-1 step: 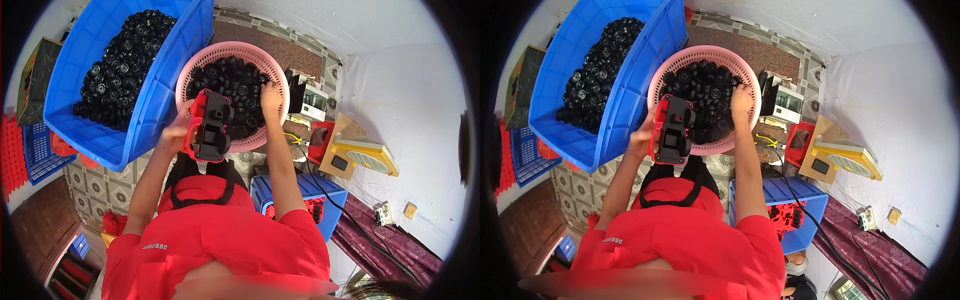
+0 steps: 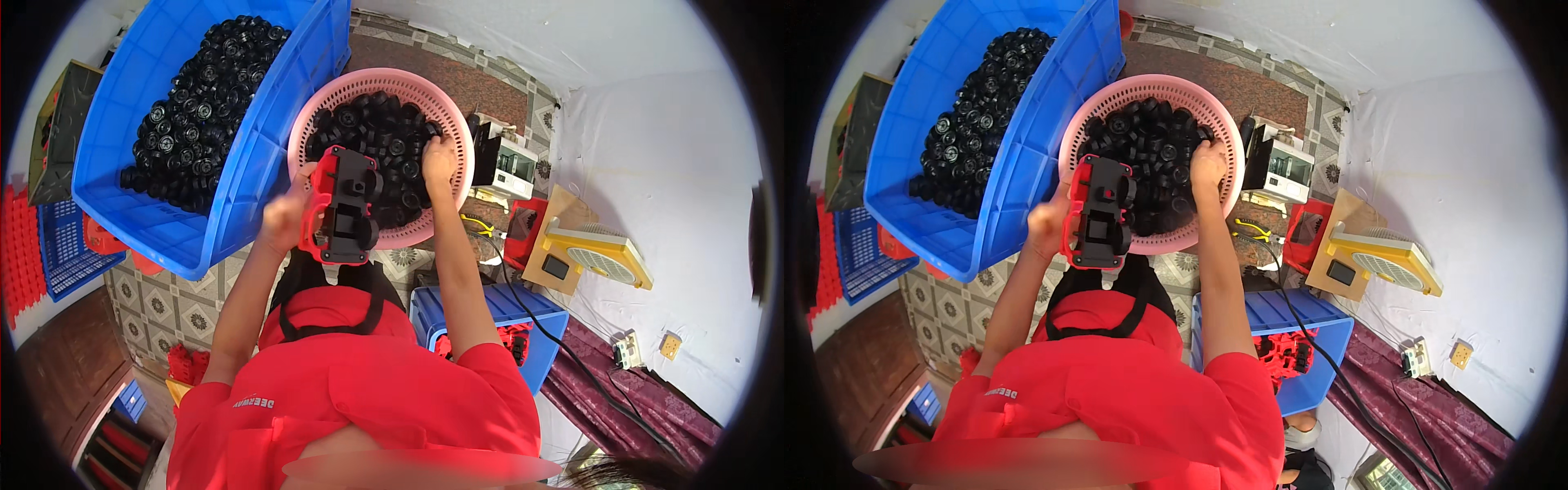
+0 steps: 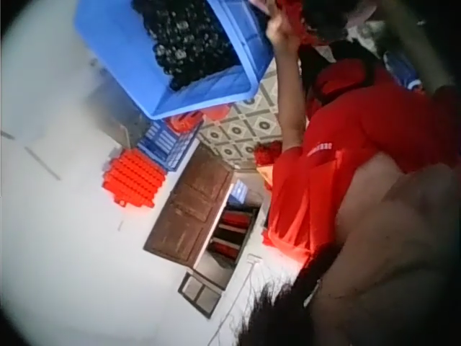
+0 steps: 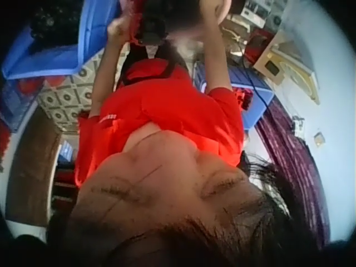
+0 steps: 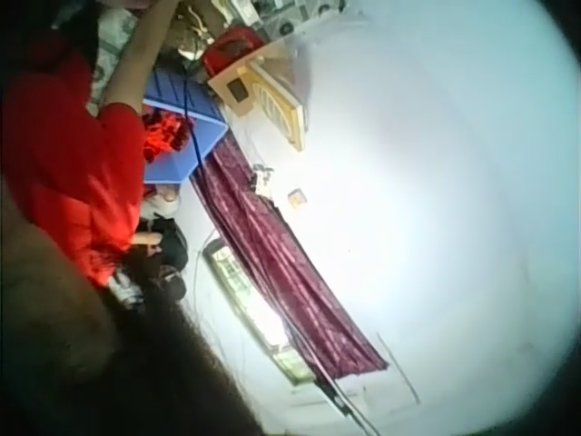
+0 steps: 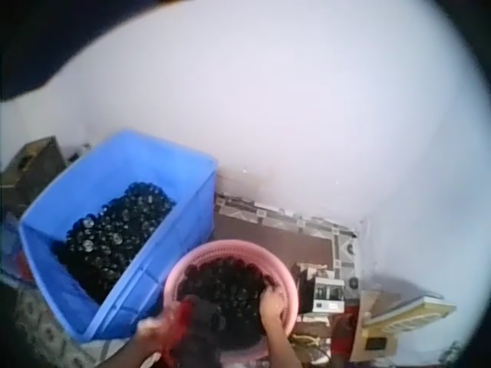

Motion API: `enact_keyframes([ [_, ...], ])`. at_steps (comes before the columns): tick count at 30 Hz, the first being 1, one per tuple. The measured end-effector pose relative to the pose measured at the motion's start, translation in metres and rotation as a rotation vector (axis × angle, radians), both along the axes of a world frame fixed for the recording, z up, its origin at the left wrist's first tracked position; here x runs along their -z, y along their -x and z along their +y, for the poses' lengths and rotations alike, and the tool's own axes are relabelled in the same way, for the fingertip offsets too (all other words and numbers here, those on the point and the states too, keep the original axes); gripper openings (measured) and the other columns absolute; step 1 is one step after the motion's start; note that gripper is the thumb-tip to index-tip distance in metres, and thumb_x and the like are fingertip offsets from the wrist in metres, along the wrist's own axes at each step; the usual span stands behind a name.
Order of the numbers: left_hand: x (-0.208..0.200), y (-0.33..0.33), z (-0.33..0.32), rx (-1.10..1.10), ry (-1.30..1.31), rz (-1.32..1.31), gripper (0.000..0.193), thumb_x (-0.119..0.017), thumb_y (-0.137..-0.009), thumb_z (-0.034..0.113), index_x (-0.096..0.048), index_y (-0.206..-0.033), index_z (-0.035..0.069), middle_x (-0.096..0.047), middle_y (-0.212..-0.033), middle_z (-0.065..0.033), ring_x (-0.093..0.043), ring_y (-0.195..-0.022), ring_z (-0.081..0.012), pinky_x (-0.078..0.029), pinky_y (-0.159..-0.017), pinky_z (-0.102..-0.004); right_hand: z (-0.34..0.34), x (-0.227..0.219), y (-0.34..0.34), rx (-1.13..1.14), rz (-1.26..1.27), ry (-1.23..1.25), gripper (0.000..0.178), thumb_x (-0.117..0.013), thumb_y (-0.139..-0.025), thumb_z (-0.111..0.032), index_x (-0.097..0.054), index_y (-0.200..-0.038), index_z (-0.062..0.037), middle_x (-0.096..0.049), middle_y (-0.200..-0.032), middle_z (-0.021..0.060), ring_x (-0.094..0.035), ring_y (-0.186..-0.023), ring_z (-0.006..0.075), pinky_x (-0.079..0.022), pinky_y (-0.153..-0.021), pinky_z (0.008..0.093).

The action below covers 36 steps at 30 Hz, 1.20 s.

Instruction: The person assembles wheels onto toy car bodies by hand, taking wheels from a bin and attaching them to the car bodies.

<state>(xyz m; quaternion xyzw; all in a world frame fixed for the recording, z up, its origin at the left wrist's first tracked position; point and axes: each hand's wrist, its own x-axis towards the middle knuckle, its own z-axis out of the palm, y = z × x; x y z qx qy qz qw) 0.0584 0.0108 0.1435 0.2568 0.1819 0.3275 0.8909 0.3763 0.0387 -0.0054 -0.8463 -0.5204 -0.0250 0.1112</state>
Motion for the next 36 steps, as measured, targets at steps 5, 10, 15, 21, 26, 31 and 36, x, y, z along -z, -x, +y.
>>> enact_keyframes([
  [5,0.015,-0.003,-0.007,-0.255,0.15,0.128,0.052,-0.057,-0.093,0.021,-0.034,-0.139,0.013,-0.05,-0.133,-0.0106,-0.055,-0.117,-0.024,-0.049,-0.096,-0.0387,-0.038,-0.015,0.037,-0.264,0.387,0.049,0.031,-0.065,-0.074,-0.01,-0.062,-0.104,-0.0029,-0.06,-0.1,0.0203,-0.064,-0.078,0.0383,-0.053,-0.071,0.0478],
  [10,0.015,-0.013,-0.004,-0.237,0.152,0.306,0.055,-0.063,-0.088,0.013,-0.035,-0.135,0.01,-0.049,-0.128,-0.0112,-0.056,-0.112,-0.0231,-0.048,-0.097,-0.0393,-0.068,-0.055,0.036,-0.096,1.342,-0.265,0.039,-0.064,-0.083,-0.002,-0.062,-0.122,-0.0037,-0.062,-0.084,0.0031,-0.059,-0.076,0.0127,-0.05,-0.065,0.0269],
  [15,0.008,-0.03,-0.011,-0.333,0.101,0.495,0.062,-0.07,-0.082,0.004,-0.03,-0.129,0.013,-0.049,-0.121,-0.0116,-0.057,-0.108,-0.023,-0.054,-0.086,-0.0355,-0.073,-0.173,0.081,-0.379,1.545,-0.113,0.035,-0.063,-0.086,0.001,-0.063,-0.121,-0.002,-0.06,-0.097,-0.0008,-0.056,-0.09,0.0068,-0.046,-0.079,0.0206],
  [21,0.013,-0.023,-0.015,-0.3,0.05,0.411,0.066,-0.07,-0.081,0.003,-0.028,-0.131,0.013,-0.049,-0.123,-0.0124,-0.054,-0.111,-0.023,-0.049,-0.093,-0.0365,-0.074,-0.163,0.104,-0.332,1.532,-0.024,0.031,-0.065,-0.087,-0.001,-0.063,-0.118,0.0001,-0.064,-0.095,0.0032,-0.06,-0.083,0.0081,-0.05,-0.072,0.0219],
  [26,0.014,-0.012,-0.012,-0.287,0.088,0.261,0.071,-0.071,-0.081,0.004,-0.026,-0.135,0.014,-0.048,-0.124,-0.012,-0.053,-0.113,-0.0228,-0.046,-0.097,-0.0367,-0.076,-0.165,0.114,-0.244,1.587,-0.034,0.028,-0.065,-0.087,-0.001,-0.063,-0.114,0.0025,-0.066,-0.09,0.0023,-0.06,-0.079,0.0065,-0.05,-0.071,0.021],
  [31,0.016,-0.012,-0.012,-0.317,-0.045,0.428,0.074,-0.075,-0.083,0.012,-0.024,-0.138,0.015,-0.049,-0.124,-0.0105,-0.052,-0.114,-0.0214,-0.046,-0.097,-0.0365,-0.074,-0.174,0.121,-0.249,1.568,-0.046,0.027,-0.066,-0.086,0.0,-0.064,-0.113,0.0029,-0.066,-0.089,0.002,-0.06,-0.077,0.0057,-0.05,-0.07,0.0206],
  [36,0.015,-0.01,-0.008,-0.322,-0.031,0.344,0.083,-0.08,-0.078,0.01,-0.024,-0.14,0.016,-0.049,-0.125,-0.0116,-0.053,-0.113,-0.0202,-0.047,-0.096,-0.036,-0.07,-0.167,0.124,-0.308,1.381,-0.169,0.03,-0.069,-0.082,0.001,-0.064,-0.112,0.0021,-0.067,-0.085,0.0019,-0.061,-0.073,0.0076,-0.05,-0.067,0.021],
])
